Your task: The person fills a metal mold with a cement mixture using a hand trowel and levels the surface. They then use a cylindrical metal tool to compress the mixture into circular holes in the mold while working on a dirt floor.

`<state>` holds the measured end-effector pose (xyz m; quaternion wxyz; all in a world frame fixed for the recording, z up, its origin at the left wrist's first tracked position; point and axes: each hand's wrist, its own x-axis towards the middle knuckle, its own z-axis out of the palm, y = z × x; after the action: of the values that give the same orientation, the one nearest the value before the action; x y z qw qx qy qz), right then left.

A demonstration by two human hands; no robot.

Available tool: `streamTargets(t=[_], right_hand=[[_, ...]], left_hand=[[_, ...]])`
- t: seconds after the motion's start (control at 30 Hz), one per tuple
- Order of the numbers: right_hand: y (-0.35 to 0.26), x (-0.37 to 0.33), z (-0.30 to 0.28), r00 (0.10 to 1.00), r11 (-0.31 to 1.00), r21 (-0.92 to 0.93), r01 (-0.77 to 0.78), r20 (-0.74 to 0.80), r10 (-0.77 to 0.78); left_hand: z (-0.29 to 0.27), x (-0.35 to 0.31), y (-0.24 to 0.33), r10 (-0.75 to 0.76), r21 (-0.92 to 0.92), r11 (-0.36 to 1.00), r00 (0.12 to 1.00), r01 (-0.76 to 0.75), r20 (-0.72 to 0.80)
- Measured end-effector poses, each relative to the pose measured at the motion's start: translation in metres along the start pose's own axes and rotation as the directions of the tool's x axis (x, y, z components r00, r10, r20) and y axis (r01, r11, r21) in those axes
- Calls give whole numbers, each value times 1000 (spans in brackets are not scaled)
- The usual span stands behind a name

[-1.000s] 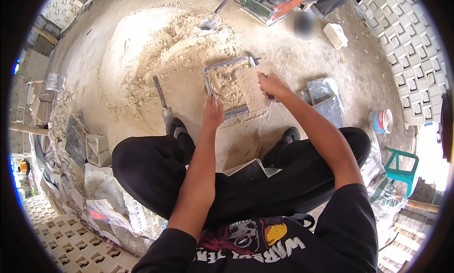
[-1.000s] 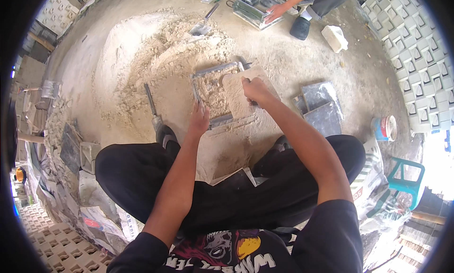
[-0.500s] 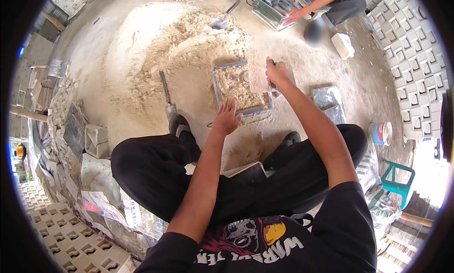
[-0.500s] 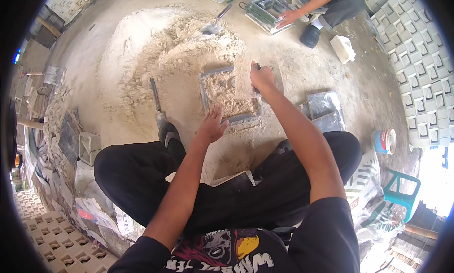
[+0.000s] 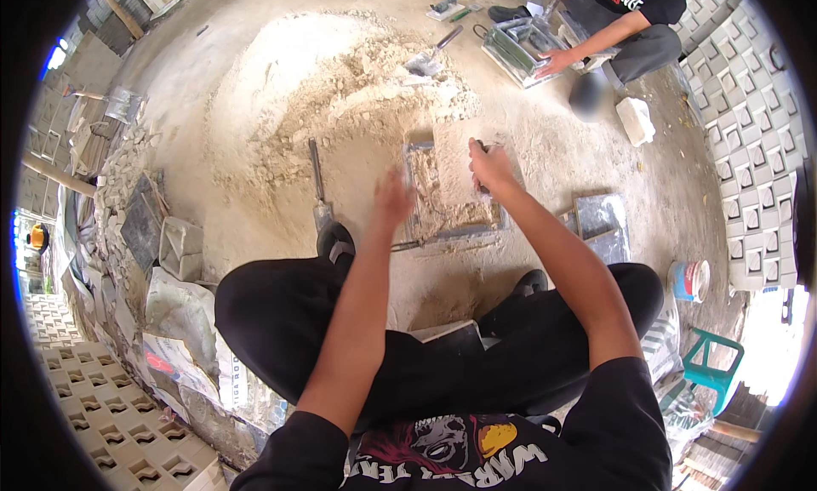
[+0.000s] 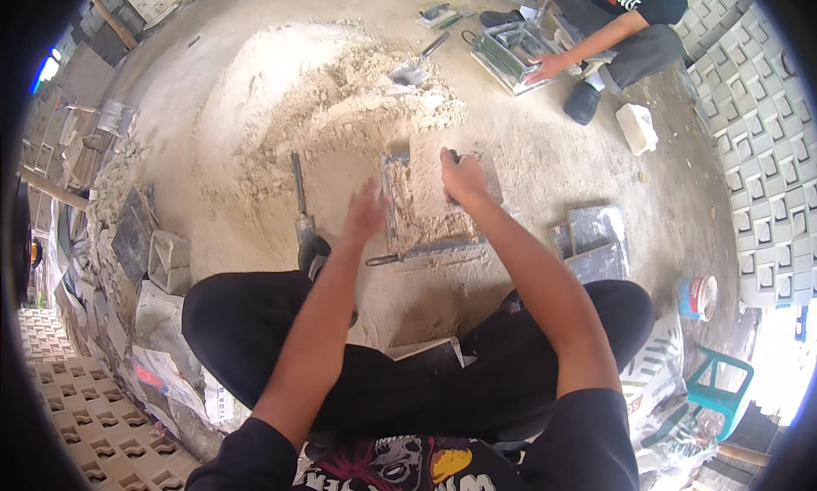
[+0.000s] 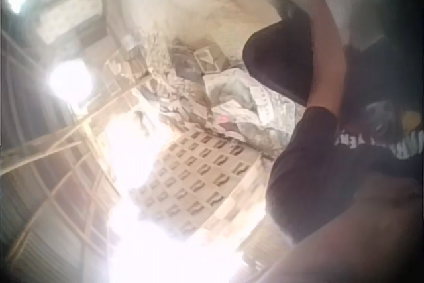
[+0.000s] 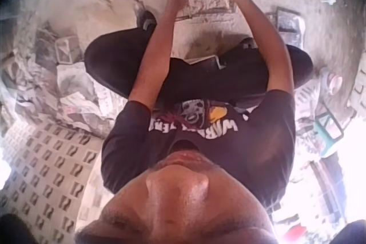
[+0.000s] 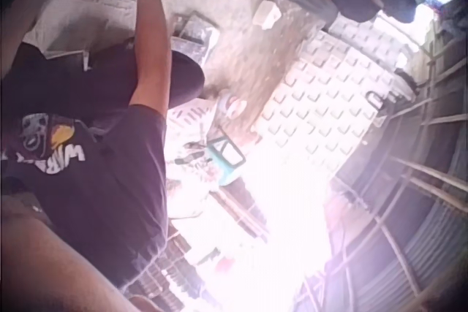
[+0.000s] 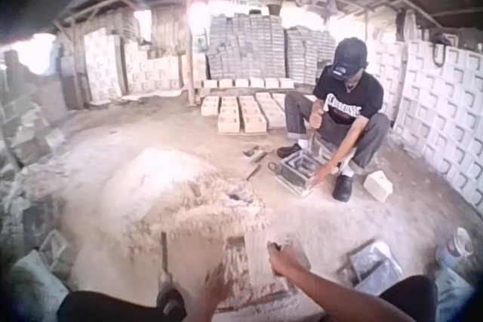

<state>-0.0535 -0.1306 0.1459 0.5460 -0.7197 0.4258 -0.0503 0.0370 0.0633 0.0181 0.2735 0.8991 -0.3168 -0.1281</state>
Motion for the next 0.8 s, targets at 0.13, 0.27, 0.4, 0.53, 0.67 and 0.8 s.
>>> streamTargets(t=[0.13,0.27,0.4,0.53,0.67,0.8], right_hand=[[-13,37,37,999,999,39,35,13,-35],[-57,56,110,996,989,150,8,83,-21],[-68,102,166,990,951,289,-113,111,84],[-60,161,218,956,887,385,-256,237,173],[-33,215,222,983,968,183,-170,104,153],[-32,203,241,997,998,-1,-64,49,64]], left_hand=[[-79,73,7,-78,-157,986,986,55,-145],[-130,133,2,-210,-425,902,942,83,-262],[-115,155,-14,-365,-652,756,863,56,-350],[-68,140,-90,-624,-735,672,602,90,-498],[-52,125,-96,-762,-798,541,557,265,-331],[-62,117,-128,-713,-740,627,561,242,-421]])
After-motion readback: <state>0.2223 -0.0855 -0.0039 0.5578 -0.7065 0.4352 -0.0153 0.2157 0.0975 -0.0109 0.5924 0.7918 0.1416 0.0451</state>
